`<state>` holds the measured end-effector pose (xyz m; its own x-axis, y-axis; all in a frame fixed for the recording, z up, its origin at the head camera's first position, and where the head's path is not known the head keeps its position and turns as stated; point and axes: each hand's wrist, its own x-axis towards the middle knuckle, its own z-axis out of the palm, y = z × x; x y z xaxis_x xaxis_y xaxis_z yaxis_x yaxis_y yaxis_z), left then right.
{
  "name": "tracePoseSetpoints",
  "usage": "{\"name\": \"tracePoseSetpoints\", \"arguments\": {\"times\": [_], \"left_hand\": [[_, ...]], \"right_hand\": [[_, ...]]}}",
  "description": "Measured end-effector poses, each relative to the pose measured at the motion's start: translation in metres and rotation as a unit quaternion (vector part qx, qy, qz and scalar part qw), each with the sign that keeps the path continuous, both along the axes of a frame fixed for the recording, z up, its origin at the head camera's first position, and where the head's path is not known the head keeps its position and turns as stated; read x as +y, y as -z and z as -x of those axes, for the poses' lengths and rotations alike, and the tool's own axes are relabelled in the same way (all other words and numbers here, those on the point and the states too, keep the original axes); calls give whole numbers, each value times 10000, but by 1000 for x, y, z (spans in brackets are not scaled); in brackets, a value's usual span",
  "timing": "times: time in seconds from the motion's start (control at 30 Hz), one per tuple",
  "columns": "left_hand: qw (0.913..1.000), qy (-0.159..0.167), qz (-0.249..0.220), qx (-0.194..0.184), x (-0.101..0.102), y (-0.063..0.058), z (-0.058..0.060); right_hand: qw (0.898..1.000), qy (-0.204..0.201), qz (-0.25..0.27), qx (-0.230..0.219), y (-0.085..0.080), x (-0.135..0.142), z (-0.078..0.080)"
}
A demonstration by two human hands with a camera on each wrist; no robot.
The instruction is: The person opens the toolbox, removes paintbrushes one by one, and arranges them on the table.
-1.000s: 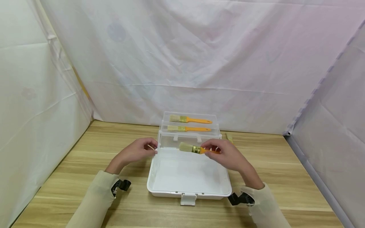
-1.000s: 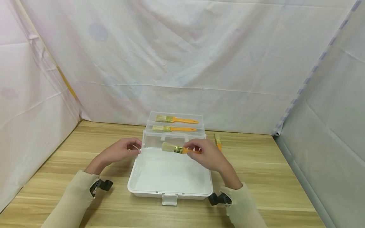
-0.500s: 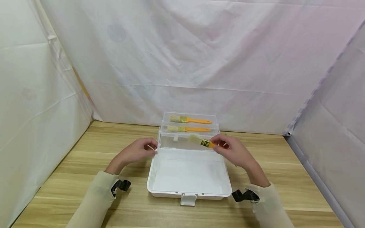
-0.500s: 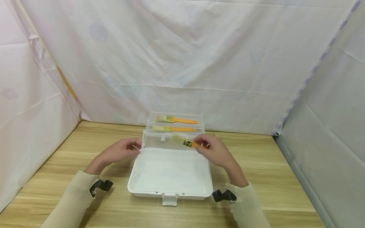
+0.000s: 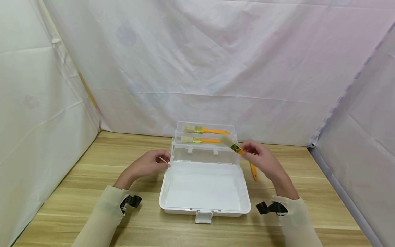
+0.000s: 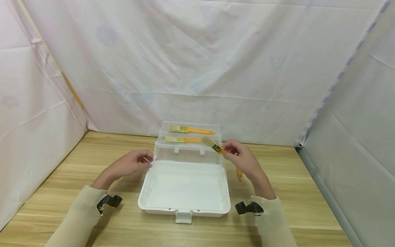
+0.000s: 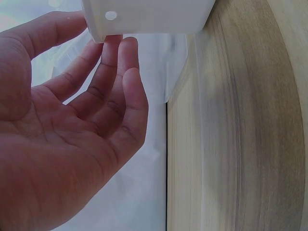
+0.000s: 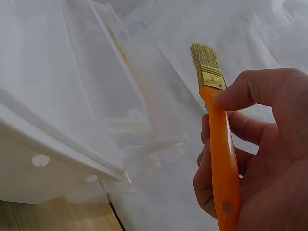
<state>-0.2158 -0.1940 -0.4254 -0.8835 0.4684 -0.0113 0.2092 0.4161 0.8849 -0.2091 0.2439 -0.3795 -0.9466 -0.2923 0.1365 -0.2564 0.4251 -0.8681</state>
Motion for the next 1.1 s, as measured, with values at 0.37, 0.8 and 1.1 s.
{"name": "tracePoseSetpoints", "arguments": {"times": [0.37, 0.8, 1.1], "left_hand": [[10000, -8, -17, -10, 0, 1, 0], [10000, -17, 16, 7, 0, 0, 0], [10000, -36, 21, -17, 0, 0, 0]], "right_hand": [[9980, 438, 287, -362, 6, 14, 9], [9940, 852, 183, -669, 19, 26, 19], [9896, 853, 393, -1092, 32, 39, 27]]}}
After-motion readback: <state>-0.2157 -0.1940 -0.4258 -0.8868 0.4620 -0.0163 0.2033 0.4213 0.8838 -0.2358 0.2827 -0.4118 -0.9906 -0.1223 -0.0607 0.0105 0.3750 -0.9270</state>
